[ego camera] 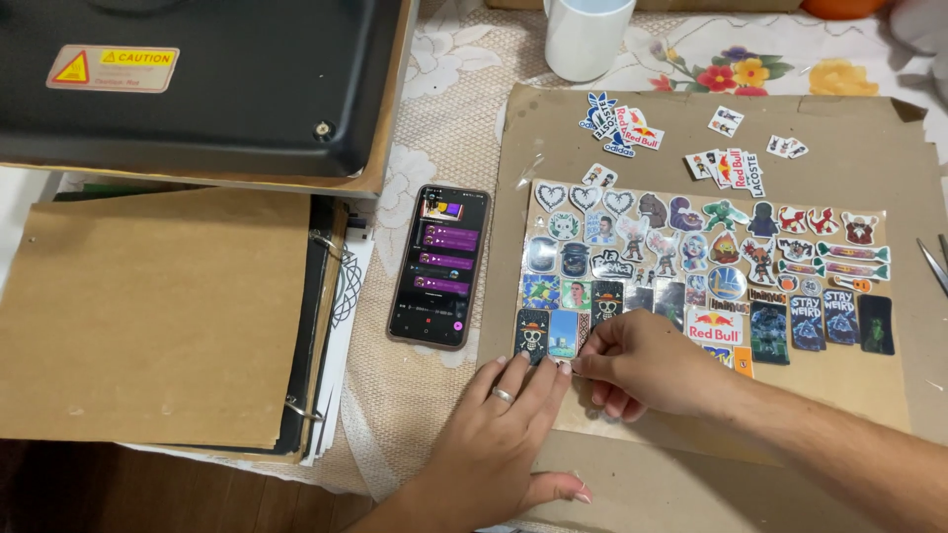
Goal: The person arranges various stickers on a cardboard surface and uses scissors to trim the edges of a Red Bull sticker. They also briefly handle a smartphone and a mug during the process.
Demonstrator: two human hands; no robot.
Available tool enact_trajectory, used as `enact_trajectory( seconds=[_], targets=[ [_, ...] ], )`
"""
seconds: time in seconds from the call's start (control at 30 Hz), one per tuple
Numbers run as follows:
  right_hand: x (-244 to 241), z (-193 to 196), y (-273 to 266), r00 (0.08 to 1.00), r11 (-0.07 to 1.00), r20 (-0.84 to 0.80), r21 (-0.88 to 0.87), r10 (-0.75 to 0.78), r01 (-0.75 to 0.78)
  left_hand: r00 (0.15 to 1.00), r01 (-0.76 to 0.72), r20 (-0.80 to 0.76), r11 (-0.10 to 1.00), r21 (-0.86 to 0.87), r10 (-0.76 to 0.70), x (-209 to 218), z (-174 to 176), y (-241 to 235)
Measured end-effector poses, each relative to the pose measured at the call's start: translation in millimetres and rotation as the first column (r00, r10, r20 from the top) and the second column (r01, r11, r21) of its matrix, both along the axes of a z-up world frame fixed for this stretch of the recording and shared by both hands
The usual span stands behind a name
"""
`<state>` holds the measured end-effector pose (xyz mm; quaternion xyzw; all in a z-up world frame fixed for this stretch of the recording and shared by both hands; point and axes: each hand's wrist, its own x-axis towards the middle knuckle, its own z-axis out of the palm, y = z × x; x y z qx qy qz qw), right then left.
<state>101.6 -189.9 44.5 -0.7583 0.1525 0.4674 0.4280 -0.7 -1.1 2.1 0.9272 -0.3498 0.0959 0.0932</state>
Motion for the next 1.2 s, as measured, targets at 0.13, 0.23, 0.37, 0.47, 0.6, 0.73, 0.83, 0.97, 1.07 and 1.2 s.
enact_trajectory(
  seconds=[0.13, 0.23, 0.37, 0.47, 0.6, 0.73, 0.83, 0.97, 1.07, 1.2],
  targets=[
    [0.1, 11.3, -12.7, 1.000, 1.000, -0.002, 0.019, -0.020, 0.020, 1.000, -0.009, 0.005, 1.000, 0.009, 0.009, 0.0, 0.1, -4.0],
    [-2.7, 24.0, -31.2, 0.996, 0.993, 0.066, 0.103, -0.062, 0.055, 0.999, -0.024, 0.037, 0.999, 0.021, 0.023, -1.0, 0.8, -6.8],
    [-9.6, 43.4, -55.6, 0.981, 0.983, 0.085, 0.079, -0.173, 0.166, 0.998, -0.056, 0.040, 0.998, 0.013, 0.055, -1.0, -3.1, -10.9],
    [-20.4, 32.9, -79.2, 0.977, 0.981, 0.119, 0.111, -0.175, 0.162, 0.998, -0.053, 0.038, 0.998, 0.033, 0.052, -0.5, -5.6, -14.6],
    [-38.9, 11.6, -105.2, 0.971, 0.955, 0.174, 0.273, -0.163, 0.111, 0.999, -0.036, 0.004, 0.999, 0.023, 0.036, 7.8, 11.4, -21.9],
    [-59.1, -16.6, -121.9, 0.923, 0.961, 0.379, 0.275, -0.066, -0.045, 0.981, -0.088, -0.189, 0.964, -0.252, 0.040, 5.4, 7.4, -11.1],
    [-73.4, -22.0, -128.5, 0.902, 0.987, 0.406, -0.004, 0.149, -0.161, 0.986, -0.166, -0.071, 0.832, -0.529, 0.152, -5.7, 0.7, -1.4],
    [-75.7, -21.5, -125.7, 0.711, 0.915, 0.598, -0.105, 0.371, -0.390, 0.940, -0.341, -0.249, 0.610, -0.715, 0.234, -8.9, 6.7, 4.7],
    [-80.6, -18.4, -117.5, 0.560, 0.860, 0.710, -0.127, 0.426, -0.494, 0.940, -0.341, -0.248, 0.676, -0.653, 0.235, -19.7, -3.6, 2.8],
    [-77.6, -27.5, -104.1, 0.318, 0.746, 0.821, -0.183, 0.475, -0.641, 0.948, -0.251, 0.011, 0.769, -0.588, 0.318, -18.0, 4.4, 2.8]
  ],
)
